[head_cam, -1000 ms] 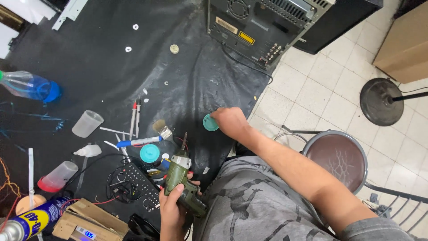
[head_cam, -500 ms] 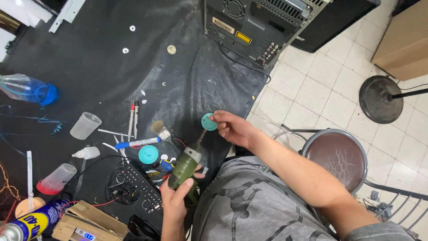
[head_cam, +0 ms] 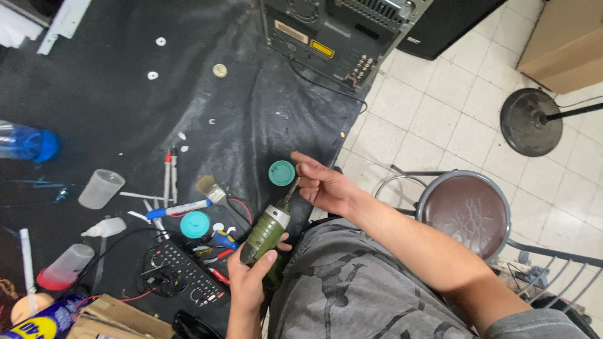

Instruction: Disassembling an electronic device by removing the outer casing and internal mounting screws using a power screwdriver.

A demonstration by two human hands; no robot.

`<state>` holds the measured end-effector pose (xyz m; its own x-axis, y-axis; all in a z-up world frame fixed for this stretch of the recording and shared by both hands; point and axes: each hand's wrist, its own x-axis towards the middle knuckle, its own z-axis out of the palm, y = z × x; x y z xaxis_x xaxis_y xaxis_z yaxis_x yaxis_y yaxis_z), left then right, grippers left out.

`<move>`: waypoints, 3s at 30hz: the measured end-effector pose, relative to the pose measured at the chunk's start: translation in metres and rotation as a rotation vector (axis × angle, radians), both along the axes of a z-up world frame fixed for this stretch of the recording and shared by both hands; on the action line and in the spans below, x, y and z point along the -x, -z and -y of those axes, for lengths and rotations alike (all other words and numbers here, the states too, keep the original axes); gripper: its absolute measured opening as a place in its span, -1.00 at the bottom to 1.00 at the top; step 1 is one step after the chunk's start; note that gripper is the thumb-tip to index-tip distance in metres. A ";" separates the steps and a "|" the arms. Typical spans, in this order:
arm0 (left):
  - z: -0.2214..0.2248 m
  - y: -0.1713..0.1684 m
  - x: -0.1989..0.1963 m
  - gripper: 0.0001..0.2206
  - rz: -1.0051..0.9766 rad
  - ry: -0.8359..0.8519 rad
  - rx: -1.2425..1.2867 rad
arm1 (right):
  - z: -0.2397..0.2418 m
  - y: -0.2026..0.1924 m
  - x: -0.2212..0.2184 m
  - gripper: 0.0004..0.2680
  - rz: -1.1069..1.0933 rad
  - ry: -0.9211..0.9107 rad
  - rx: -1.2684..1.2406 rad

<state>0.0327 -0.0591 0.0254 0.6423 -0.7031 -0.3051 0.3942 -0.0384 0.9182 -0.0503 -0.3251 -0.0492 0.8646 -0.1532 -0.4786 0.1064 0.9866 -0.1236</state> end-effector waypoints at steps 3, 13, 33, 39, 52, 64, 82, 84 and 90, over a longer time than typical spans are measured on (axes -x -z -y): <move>0.013 -0.004 0.003 -0.62 -0.004 -0.004 -0.008 | 0.001 0.013 0.005 -0.90 0.117 -0.045 0.050; 0.074 -0.007 0.022 -0.58 -0.061 0.006 -0.052 | 0.066 0.004 0.025 -0.88 0.106 -0.109 0.160; 0.211 -0.043 0.054 -0.46 0.812 0.010 -0.288 | 0.219 -0.056 0.047 -0.84 0.116 -0.273 0.367; 0.216 -0.057 0.043 -0.43 1.123 0.044 -0.129 | 0.214 -0.051 0.061 -0.96 0.046 -0.020 0.215; 0.199 -0.010 0.044 -0.61 -0.556 0.115 0.379 | 0.183 -0.038 0.060 -0.81 0.216 0.064 0.162; 0.186 0.011 0.029 -0.70 -0.435 0.093 0.102 | 0.141 -0.034 0.042 -0.81 0.113 0.100 0.094; 0.270 -0.067 0.024 -0.45 0.401 -0.008 -0.036 | 0.197 -0.094 0.025 -0.71 0.251 0.230 0.531; 0.276 -0.063 0.024 -0.48 0.527 -0.073 0.009 | 0.195 -0.100 0.022 -0.70 0.181 0.291 0.558; 0.277 -0.071 0.017 -0.51 0.629 0.016 -0.002 | 0.199 -0.099 0.027 -0.70 0.038 0.390 0.479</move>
<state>0.0157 -0.3361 0.0961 0.6887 -0.7139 0.1266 -0.2222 -0.0417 0.9741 -0.0774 -0.5238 0.0496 0.7166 -0.6518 -0.2481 0.4617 0.7100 -0.5318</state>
